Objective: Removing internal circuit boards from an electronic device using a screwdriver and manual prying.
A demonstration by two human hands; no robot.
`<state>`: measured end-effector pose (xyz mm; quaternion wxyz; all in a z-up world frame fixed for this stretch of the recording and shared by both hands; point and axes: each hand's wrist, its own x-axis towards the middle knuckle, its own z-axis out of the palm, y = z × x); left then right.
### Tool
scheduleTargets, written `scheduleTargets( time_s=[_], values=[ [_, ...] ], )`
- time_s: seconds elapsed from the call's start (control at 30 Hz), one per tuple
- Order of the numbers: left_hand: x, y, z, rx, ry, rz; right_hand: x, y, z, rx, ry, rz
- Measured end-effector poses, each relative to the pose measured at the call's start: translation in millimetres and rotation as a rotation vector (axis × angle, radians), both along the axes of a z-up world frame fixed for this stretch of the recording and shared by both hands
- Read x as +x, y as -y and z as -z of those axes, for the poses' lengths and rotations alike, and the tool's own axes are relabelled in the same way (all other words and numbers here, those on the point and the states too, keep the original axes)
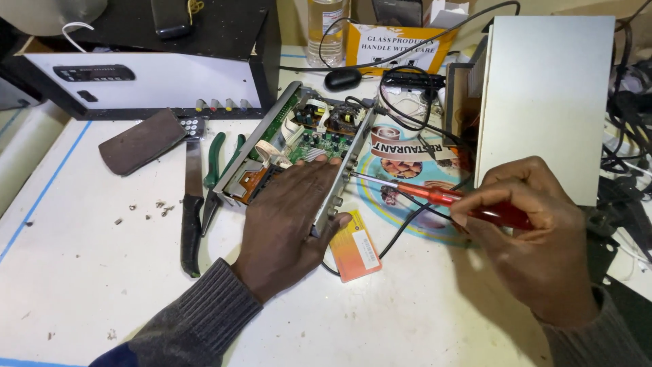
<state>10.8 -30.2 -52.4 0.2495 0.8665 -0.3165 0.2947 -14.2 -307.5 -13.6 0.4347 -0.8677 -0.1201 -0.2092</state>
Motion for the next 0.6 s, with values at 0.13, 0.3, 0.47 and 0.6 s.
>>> scheduleTargets(
  time_s=[0.13, 0.3, 0.47, 0.6],
  values=[
    [-1, 1, -2, -0.016, 0.012, 0.015, 3, -11, -8, 0.308, -0.103, 0.097],
    [-1, 1, -4, -0.036, -0.004, 0.016, 3, 0, -12, 0.329, -0.259, 0.059],
    [-2, 2, -6, -0.067, -0.003, -0.007, -1, 4, -15, 0.301, -0.13, -0.048],
    [-2, 2, -8, -0.065, -0.008, -0.006, 0, -6, -21, 0.441, -0.215, -0.068]
  ],
)
